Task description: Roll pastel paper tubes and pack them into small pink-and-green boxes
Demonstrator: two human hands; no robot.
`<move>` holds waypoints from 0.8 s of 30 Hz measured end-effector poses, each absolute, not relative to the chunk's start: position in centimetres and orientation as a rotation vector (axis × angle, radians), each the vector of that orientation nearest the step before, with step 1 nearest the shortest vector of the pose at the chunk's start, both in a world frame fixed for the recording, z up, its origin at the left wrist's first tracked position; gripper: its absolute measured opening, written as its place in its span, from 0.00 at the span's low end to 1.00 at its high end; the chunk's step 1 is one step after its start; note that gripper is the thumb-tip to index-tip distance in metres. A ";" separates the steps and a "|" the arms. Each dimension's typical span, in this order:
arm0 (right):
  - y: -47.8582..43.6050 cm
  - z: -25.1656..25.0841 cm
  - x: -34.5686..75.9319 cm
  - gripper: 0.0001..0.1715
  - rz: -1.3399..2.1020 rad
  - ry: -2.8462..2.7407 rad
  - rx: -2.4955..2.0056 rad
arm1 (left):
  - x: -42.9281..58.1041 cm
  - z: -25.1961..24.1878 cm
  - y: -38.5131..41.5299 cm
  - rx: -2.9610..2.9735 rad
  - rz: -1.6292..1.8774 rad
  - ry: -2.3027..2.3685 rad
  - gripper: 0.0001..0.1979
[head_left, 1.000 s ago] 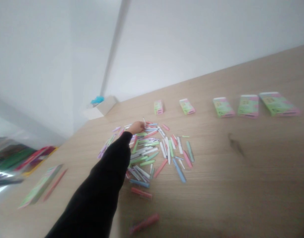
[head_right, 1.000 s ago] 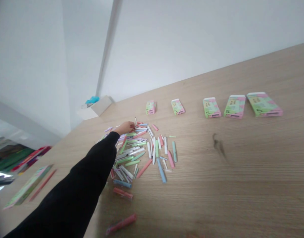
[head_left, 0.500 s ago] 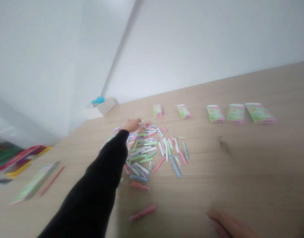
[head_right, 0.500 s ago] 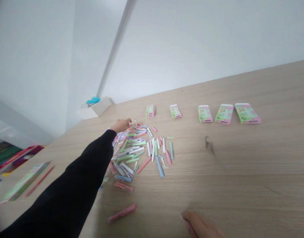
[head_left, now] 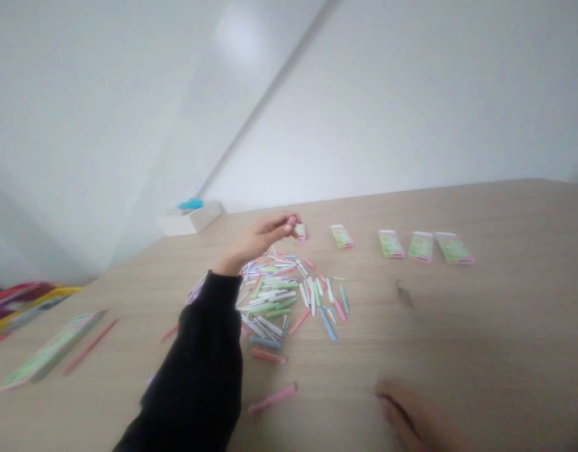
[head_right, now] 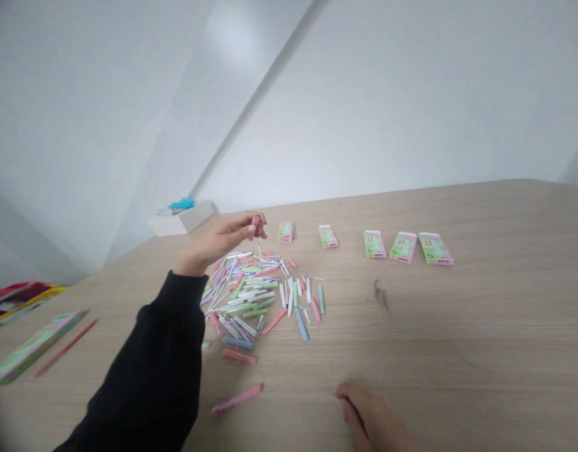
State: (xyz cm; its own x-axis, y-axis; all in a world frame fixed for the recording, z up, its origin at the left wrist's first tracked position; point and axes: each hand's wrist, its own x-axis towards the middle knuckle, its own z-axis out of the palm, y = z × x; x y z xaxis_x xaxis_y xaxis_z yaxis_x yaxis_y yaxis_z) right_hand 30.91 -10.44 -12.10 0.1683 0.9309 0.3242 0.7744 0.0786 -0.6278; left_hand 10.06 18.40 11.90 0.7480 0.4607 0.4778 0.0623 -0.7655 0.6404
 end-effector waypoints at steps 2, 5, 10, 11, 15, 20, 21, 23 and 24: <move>-10.4 -11.1 31.4 0.22 0.354 -1.682 -1.720 | 10.0 10.7 17.5 2.226 0.902 0.367 0.20; -10.3 -9.8 32.0 0.20 0.453 -1.696 -1.728 | 10.2 7.5 18.1 2.125 0.971 0.462 0.22; -10.1 -8.9 32.0 0.16 0.547 -1.663 -1.746 | 10.3 0.9 20.6 1.920 1.140 0.677 0.19; -10.0 -8.8 32.0 0.16 0.563 -1.663 -1.756 | 10.1 -0.1 20.8 1.875 1.175 0.711 0.18; -10.0 -8.5 32.1 0.17 0.615 -1.661 -1.805 | 9.3 -1.3 21.1 1.748 1.263 0.776 0.14; -10.0 -8.4 32.3 0.16 0.631 -1.633 -1.830 | 9.3 2.4 20.9 1.621 1.395 0.836 0.13; -9.9 -8.2 32.2 0.15 0.634 -1.618 -1.826 | 9.5 3.7 20.7 1.590 1.419 0.840 0.13; -9.7 -7.4 31.9 0.14 0.667 -1.560 -1.766 | 9.6 6.5 19.5 1.534 1.444 0.825 0.14; -9.6 -6.7 31.6 0.14 0.683 -1.516 -1.702 | 9.6 7.8 18.4 1.520 1.440 0.804 0.15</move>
